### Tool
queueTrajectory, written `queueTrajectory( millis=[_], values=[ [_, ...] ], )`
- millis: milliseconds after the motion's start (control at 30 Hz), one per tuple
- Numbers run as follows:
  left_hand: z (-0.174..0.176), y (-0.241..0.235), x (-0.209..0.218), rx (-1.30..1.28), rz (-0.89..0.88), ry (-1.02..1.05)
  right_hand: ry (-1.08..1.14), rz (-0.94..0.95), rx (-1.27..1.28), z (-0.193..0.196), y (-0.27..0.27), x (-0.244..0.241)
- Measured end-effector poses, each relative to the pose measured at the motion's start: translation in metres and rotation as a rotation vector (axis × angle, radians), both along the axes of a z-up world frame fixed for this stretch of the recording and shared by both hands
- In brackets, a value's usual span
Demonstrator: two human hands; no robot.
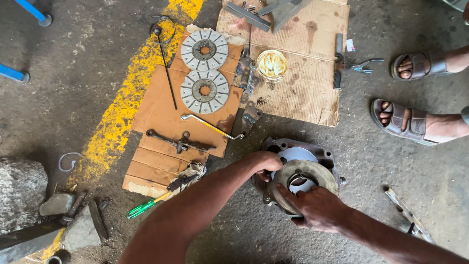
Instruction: The person cleans and assembles mechanical components by hand, using a cloth to wipe the inside of a metal housing and then placing internal metal rings and plates into the housing.
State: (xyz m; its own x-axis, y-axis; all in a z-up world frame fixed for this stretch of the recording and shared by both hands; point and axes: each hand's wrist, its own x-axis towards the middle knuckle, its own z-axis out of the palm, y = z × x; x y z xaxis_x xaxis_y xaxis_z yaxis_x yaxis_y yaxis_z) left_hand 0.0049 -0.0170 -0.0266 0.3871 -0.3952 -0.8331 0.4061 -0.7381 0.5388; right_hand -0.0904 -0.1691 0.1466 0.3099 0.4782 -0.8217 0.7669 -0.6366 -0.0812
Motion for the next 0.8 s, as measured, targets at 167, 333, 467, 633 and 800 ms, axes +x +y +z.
queueTrajectory(
  millis=[167,333,467,633,800],
  values=[
    [-0.003,-0.001,0.007,-0.005,-0.015,0.096,0.037,0.021,0.121,0.004,0.000,0.022],
    [0.004,-0.005,0.007,-0.022,-0.021,0.177,-0.015,0.059,0.240,0.000,0.002,0.029],
    [0.015,-0.002,0.009,-0.020,0.001,0.217,0.021,-0.020,0.128,0.005,0.016,0.023],
    [0.024,-0.001,0.002,-0.031,0.095,0.201,0.021,0.016,0.056,0.018,0.031,0.019],
    [0.024,-0.003,0.004,-0.073,0.039,0.198,0.005,0.033,0.060,0.021,0.032,0.025]
  ],
)
